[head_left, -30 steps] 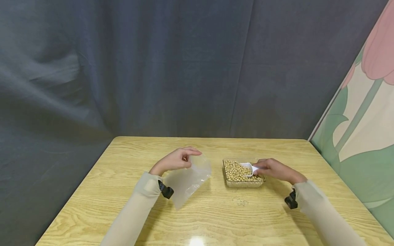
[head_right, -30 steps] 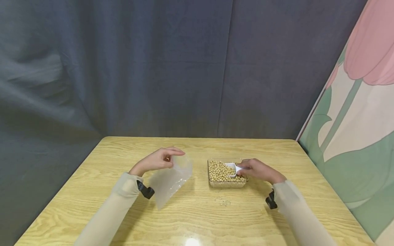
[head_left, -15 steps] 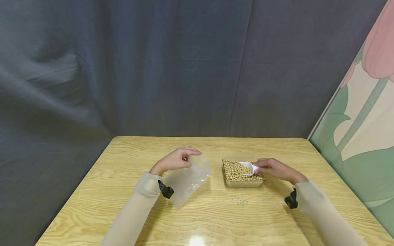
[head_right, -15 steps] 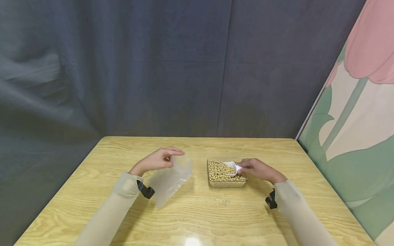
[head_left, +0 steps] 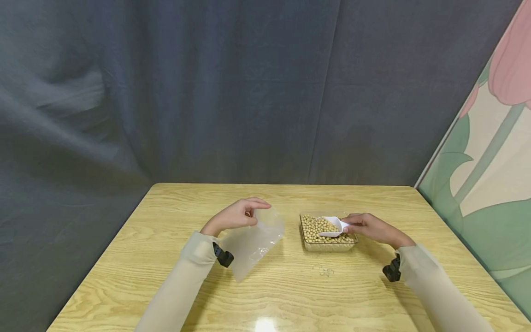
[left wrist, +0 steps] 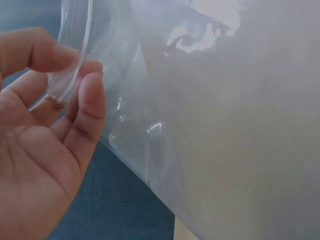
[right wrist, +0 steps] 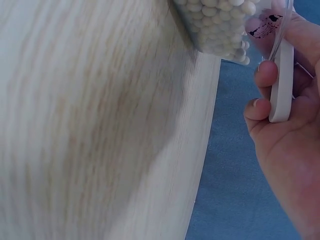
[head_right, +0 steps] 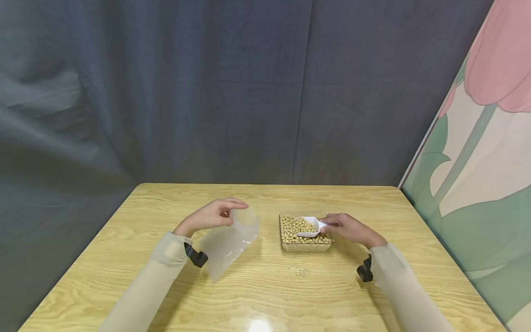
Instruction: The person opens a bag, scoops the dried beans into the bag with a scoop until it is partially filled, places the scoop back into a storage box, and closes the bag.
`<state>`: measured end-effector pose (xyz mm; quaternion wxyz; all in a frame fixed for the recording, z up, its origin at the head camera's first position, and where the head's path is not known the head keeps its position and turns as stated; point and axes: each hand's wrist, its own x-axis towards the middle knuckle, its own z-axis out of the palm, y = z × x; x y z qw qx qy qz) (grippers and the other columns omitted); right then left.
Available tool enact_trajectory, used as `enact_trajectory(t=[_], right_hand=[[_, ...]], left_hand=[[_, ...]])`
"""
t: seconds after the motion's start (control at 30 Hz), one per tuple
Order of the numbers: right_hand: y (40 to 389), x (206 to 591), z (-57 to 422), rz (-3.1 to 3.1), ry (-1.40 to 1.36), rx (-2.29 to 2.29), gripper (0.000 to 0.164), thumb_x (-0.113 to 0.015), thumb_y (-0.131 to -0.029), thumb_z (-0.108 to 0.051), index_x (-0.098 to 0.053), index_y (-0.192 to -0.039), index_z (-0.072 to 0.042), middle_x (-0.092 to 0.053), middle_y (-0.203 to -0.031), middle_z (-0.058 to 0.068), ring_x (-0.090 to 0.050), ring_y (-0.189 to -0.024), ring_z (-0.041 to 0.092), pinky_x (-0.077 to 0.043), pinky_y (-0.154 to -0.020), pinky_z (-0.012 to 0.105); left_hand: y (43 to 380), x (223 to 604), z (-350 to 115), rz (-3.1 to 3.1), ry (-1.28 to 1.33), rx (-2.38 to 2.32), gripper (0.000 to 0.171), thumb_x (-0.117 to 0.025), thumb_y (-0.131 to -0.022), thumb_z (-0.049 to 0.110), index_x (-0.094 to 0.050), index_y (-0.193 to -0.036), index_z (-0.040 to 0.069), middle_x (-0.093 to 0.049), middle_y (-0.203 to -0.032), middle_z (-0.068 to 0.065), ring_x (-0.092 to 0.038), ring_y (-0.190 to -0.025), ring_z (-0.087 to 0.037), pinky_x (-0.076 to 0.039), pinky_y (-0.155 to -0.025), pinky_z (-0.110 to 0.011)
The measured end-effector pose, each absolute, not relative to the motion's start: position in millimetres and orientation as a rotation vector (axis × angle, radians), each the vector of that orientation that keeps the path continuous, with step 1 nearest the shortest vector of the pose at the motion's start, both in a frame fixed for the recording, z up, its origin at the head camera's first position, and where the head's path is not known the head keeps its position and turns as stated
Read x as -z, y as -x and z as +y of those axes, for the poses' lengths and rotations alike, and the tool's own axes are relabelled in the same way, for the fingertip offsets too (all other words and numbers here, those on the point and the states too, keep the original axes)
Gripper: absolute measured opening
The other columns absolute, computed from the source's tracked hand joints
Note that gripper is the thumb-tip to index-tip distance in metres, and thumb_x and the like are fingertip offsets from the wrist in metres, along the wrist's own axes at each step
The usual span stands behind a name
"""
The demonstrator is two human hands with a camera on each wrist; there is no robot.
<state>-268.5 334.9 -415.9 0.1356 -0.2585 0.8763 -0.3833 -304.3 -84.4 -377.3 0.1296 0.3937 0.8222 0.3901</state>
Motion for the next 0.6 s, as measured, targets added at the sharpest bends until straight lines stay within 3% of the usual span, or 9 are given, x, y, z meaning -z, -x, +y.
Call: enact_trajectory(t=[0.2,0.4,0.5,0.6], right_hand=[[267.8,416.9,336.4,2.544,0.743,1.120,0.040,-0.053,-0.097,-0.023,-0.060,-0.128,0.002,-0.061,-0.118,0.017,-0.061,-0.098,0.004,-0.052,-0.083,0.031],[265.5,420.2,336.7,2.564,0.704,1.117,0.038,-0.052,-0.098,-0.026,-0.061,-0.128,-0.005,-0.060,-0.120,0.013,-0.059,-0.103,0.002,-0.049,-0.086,0.026],[265.4,422.1,337.5,2.572,0.677,1.112,0.040,-0.051,-0.099,-0.028,-0.060,-0.130,-0.005,-0.058,-0.125,0.016,-0.059,-0.111,0.016,-0.049,-0.090,0.031],[265.0,422.8,337.8,2.584,0.642,1.115,0.045,-0.051,-0.099,-0.029,-0.056,-0.133,-0.001,-0.051,-0.135,0.025,-0.051,-0.123,0.038,-0.048,-0.095,0.044]], left_hand=[[305.0,378.4,-83.9,2.402,-1.142,-1.129,0.053,-0.054,-0.085,-0.001,-0.053,-0.138,0.005,-0.046,-0.144,-0.014,-0.051,-0.079,-0.016,-0.045,-0.069,-0.025],[303.6,379.0,-83.5,2.399,-1.133,-1.134,0.053,-0.054,-0.085,-0.001,-0.053,-0.138,0.005,-0.044,-0.145,-0.017,-0.051,-0.080,-0.016,-0.044,-0.068,-0.024],[303.1,379.5,-83.5,2.403,-1.129,-1.131,0.053,-0.054,-0.085,-0.001,-0.053,-0.138,0.005,-0.044,-0.146,-0.016,-0.050,-0.079,-0.016,-0.044,-0.067,-0.024],[303.7,380.1,-84.2,2.408,-1.129,-1.128,0.053,-0.054,-0.085,-0.001,-0.052,-0.138,0.005,-0.044,-0.146,-0.015,-0.050,-0.078,-0.016,-0.044,-0.067,-0.025]])
